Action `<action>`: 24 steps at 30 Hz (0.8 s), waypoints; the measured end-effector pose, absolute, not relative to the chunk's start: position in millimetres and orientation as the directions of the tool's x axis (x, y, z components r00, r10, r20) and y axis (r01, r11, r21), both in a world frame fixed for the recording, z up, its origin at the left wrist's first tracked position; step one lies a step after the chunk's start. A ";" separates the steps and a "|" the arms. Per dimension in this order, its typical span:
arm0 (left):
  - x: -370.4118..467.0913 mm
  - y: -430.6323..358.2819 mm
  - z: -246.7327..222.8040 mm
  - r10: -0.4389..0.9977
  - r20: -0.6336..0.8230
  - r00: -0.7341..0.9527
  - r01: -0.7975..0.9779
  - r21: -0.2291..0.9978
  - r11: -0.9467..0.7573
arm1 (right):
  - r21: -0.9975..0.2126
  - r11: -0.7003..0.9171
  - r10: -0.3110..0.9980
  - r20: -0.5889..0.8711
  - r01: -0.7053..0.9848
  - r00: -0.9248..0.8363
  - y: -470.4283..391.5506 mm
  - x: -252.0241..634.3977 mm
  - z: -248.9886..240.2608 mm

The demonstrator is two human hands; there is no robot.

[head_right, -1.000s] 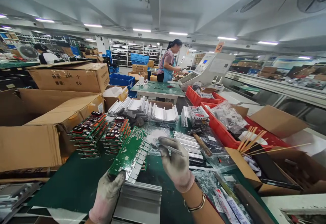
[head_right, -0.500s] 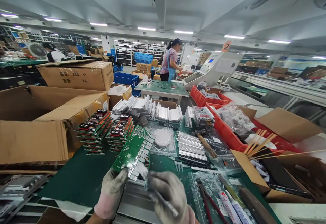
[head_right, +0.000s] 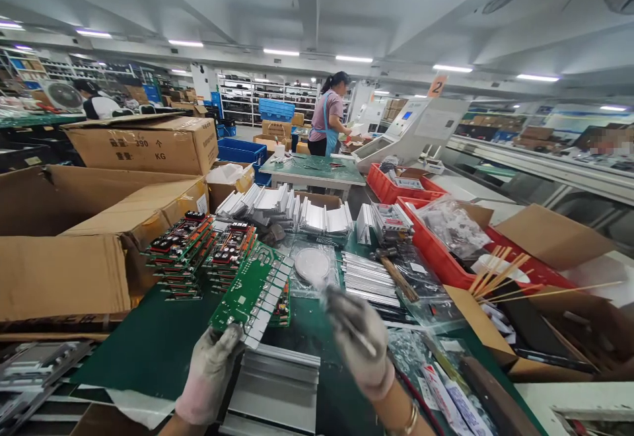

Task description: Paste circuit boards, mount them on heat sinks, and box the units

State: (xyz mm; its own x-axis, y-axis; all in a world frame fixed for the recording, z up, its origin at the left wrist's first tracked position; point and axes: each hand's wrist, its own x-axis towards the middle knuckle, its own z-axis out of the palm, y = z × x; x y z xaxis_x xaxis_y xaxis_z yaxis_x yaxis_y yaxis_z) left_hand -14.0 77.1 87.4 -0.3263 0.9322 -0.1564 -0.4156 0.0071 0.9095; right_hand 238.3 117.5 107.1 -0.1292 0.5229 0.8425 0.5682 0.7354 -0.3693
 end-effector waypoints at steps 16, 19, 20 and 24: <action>-80.1 57.0 100.9 0.815 0.525 -0.243 0.477 0.797 -0.371 | -0.467 0.536 0.825 0.466 0.703 -0.320 170.6 241.7 69.7; -95.5 55.5 104.5 0.557 0.778 0.290 0.629 0.283 -0.724 | -0.952 0.235 0.967 0.249 0.198 0.046 125.3 220.2 83.8; -98.3 55.4 107.8 0.479 0.748 0.460 0.594 0.141 -0.792 | -0.991 0.131 0.991 0.131 -0.028 -0.016 108.8 213.2 89.5; -93.0 56.7 122.9 0.333 0.565 0.755 0.461 -0.096 -0.882 | -0.882 -0.237 0.926 -0.077 -0.407 -0.371 57.6 195.0 112.7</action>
State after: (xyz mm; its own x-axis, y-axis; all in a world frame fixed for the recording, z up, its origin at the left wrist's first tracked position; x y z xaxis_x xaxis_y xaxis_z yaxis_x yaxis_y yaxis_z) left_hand -93.0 56.7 122.9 0.7551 0.3327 0.5649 0.4605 -0.8825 -0.0958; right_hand 195.0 57.6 112.7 -0.3707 0.9256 -0.0770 -0.4075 -0.2366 -0.8820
